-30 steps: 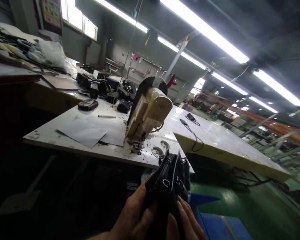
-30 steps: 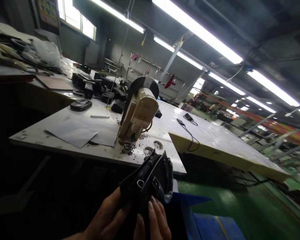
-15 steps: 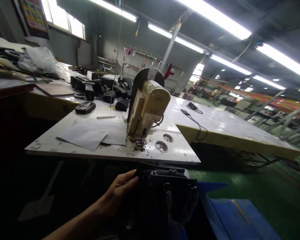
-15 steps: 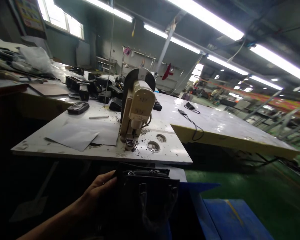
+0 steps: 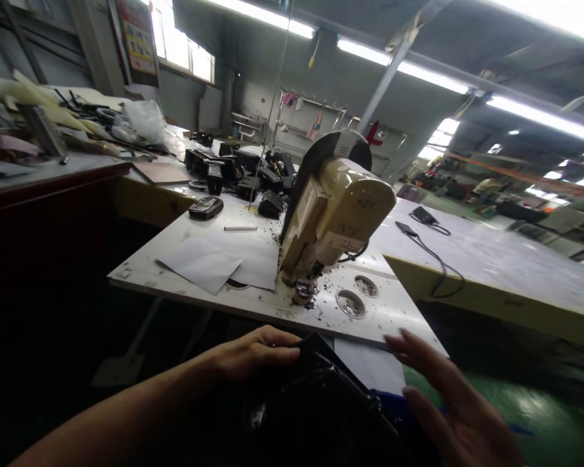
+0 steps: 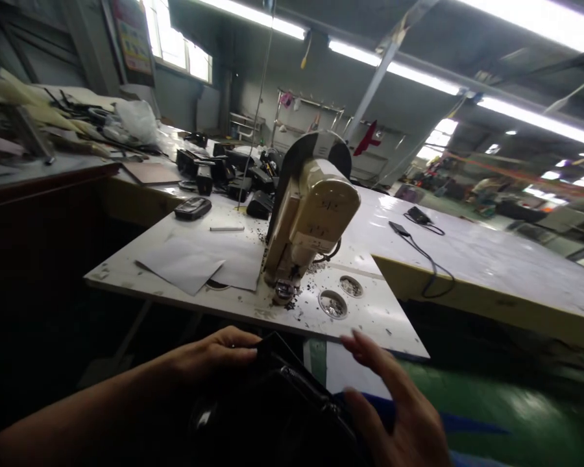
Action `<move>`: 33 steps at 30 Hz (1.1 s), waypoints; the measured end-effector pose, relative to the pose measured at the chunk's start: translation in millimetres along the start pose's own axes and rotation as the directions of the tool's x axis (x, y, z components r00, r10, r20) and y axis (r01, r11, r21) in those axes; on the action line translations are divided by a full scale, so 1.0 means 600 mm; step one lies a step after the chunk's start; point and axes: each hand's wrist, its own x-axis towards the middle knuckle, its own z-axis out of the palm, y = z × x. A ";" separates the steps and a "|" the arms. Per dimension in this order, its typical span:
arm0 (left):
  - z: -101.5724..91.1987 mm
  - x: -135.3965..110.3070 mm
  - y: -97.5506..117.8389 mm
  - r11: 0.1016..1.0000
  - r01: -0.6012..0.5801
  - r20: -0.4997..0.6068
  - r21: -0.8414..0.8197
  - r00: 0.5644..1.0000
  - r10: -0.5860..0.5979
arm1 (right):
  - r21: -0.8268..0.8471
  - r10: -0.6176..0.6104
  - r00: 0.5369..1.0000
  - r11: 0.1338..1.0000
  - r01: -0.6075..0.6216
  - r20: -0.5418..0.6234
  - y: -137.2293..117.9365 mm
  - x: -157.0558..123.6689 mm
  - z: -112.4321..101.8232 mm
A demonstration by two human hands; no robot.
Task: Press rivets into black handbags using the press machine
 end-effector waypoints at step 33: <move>-0.091 0.178 0.166 0.245 0.084 -0.099 0.966 0.994 0.049 | 0.727 0.395 0.715 0.150 -0.670 0.577 0.097 0.112 0.256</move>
